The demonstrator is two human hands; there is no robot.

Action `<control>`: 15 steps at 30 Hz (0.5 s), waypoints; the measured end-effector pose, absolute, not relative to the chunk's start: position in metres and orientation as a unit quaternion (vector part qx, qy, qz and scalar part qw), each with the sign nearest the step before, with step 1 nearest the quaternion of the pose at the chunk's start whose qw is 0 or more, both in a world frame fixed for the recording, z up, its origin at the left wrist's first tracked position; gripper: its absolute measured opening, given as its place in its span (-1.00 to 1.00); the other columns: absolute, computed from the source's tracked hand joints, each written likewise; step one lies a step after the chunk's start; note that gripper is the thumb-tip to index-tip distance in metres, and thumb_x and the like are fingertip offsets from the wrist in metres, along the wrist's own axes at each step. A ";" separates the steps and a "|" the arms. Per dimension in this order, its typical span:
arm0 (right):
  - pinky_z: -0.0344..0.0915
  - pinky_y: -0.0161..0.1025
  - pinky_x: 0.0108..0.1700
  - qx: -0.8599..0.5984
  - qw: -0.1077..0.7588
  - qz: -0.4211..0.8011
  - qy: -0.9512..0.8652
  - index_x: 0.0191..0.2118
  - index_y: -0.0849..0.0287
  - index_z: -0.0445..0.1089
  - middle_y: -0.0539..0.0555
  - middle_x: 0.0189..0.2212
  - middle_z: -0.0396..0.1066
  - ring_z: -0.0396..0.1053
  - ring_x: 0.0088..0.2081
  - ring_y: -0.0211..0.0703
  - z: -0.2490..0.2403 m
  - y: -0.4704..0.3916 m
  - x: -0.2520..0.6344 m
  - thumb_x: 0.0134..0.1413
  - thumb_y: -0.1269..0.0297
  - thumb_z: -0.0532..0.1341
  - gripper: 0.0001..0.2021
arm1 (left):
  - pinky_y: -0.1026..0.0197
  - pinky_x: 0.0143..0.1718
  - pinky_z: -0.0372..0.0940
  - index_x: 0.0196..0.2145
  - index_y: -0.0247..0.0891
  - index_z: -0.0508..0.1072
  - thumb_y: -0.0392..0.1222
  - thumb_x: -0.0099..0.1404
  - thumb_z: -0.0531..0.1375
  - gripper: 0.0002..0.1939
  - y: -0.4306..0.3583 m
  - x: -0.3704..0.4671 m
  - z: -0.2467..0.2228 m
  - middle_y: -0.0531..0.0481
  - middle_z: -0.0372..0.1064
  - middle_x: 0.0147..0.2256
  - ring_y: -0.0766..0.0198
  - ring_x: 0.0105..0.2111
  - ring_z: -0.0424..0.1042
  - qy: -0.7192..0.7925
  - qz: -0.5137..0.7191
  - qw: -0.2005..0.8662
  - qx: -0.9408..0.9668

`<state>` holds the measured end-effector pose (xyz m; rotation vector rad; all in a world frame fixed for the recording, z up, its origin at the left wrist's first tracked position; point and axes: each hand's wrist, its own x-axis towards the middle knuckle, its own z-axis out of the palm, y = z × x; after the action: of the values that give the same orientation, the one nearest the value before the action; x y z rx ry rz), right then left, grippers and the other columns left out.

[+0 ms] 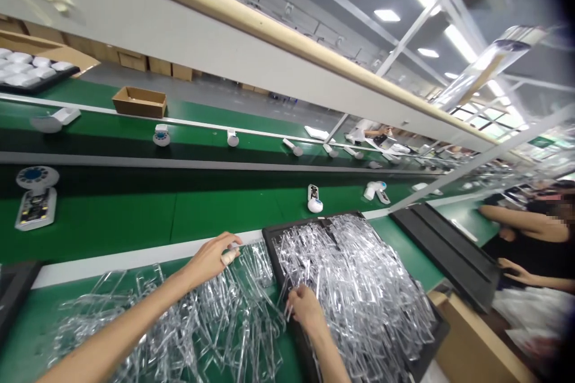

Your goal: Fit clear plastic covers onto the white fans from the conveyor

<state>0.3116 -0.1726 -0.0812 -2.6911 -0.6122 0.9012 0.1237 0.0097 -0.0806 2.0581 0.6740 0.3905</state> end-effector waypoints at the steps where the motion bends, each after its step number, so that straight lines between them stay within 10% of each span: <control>1: 0.24 -0.29 -0.38 -0.907 0.142 0.335 -0.211 -0.44 0.12 0.20 0.09 -0.47 0.46 0.43 -0.40 -0.17 -0.079 -0.178 0.315 0.12 0.35 -0.05 -0.83 | 0.20 -0.21 0.25 -0.16 -0.16 0.37 -0.12 0.26 0.02 -0.76 0.010 0.124 -0.082 -0.07 0.39 -0.21 0.15 -0.21 0.40 0.273 0.157 0.459 0.831; 10: 0.27 -0.25 -0.39 -0.778 0.388 0.414 -0.270 -0.45 0.12 0.28 0.00 -0.52 0.35 0.34 -0.46 -0.19 -0.037 -0.210 0.401 -0.10 -0.08 0.12 -0.67 | 0.21 -0.20 0.26 -0.22 -0.16 0.41 -0.05 0.24 0.03 -0.75 0.005 0.140 -0.099 -0.07 0.43 -0.25 0.13 -0.23 0.41 0.302 0.133 0.529 0.782; 15: 0.28 -0.16 -0.31 -0.873 0.318 0.263 -0.260 -0.15 0.18 0.30 0.12 -0.35 0.42 0.39 -0.33 -0.06 -0.020 -0.111 0.487 0.07 -0.11 -0.10 -0.51 | 0.22 -0.14 0.27 -0.22 -0.12 0.43 0.02 0.23 0.06 -0.73 -0.003 0.157 -0.103 -0.06 0.44 -0.23 0.14 -0.20 0.42 0.322 0.113 0.530 0.777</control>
<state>0.4874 -0.1106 -0.0198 -2.2964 -0.6830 0.6932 0.1567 -0.0027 -0.1028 1.8543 0.7676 0.2706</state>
